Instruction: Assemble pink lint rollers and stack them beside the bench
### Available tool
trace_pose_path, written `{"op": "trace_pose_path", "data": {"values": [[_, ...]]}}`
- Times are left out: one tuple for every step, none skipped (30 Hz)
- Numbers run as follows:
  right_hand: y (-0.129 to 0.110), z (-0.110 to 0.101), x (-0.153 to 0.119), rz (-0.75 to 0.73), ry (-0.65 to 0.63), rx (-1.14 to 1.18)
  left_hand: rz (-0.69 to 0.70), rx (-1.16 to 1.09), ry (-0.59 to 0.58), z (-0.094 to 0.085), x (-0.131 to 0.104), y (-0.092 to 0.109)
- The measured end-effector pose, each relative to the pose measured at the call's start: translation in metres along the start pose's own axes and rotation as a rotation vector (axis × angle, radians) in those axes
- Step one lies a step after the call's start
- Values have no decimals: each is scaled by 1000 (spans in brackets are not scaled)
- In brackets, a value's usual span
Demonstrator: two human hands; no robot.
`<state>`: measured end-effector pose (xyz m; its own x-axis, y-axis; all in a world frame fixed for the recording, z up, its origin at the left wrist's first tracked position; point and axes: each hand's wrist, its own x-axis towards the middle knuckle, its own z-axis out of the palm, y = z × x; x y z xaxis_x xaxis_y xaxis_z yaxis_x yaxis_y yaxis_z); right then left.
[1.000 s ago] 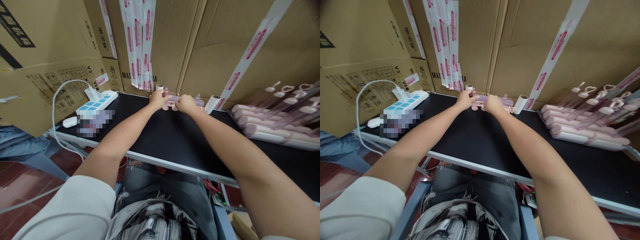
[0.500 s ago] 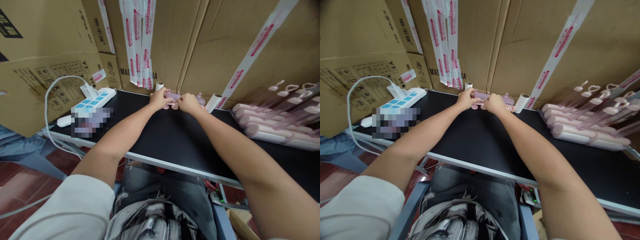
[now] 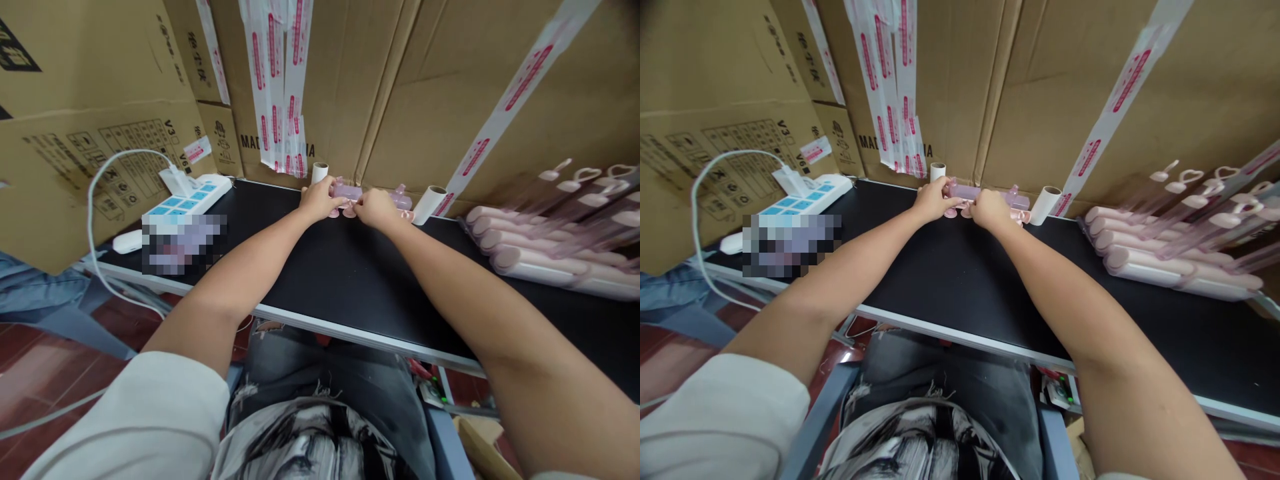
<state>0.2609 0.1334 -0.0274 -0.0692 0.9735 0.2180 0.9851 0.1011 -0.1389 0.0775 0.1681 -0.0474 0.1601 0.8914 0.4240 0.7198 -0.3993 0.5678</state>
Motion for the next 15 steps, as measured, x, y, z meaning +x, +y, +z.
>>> {"op": "trace_pose_path", "data": {"values": [[0,-1,0,-2,-5,4,0,-13,3,0,0,1],[0,-2,-1,-1,-6,10,-1,-25,7,0,0,1],[0,-4,-1,-1,0,17,-4,-37,11,-1,-1,2],[0,-6,-1,-2,12,24,-7,-49,14,-2,-1,3],[1,-9,-1,-3,27,31,-11,-62,18,-3,-1,4],[1,-11,-1,0,39,37,-11,-76,26,-4,-1,4],[2,-14,-3,6,44,44,-5,-91,43,-6,0,4],[2,-16,-5,13,40,54,7,-106,73,-10,1,4],[3,-18,-8,21,35,69,24,-122,120,-14,2,4],[4,-19,-13,26,32,94,44,-137,182,-20,3,4],[6,-20,-19,24,36,133,66,-156,252,-27,4,5],[8,-20,-26,13,48,191,93,-178,320,-34,4,8],[11,-20,-34,-6,71,271,124,-206,377,-41,3,12],[14,-19,-42,-32,96,367,161,-236,418,-48,0,19],[17,-19,-50,-64,121,473,203,-267,440,-53,-4,27]]}}
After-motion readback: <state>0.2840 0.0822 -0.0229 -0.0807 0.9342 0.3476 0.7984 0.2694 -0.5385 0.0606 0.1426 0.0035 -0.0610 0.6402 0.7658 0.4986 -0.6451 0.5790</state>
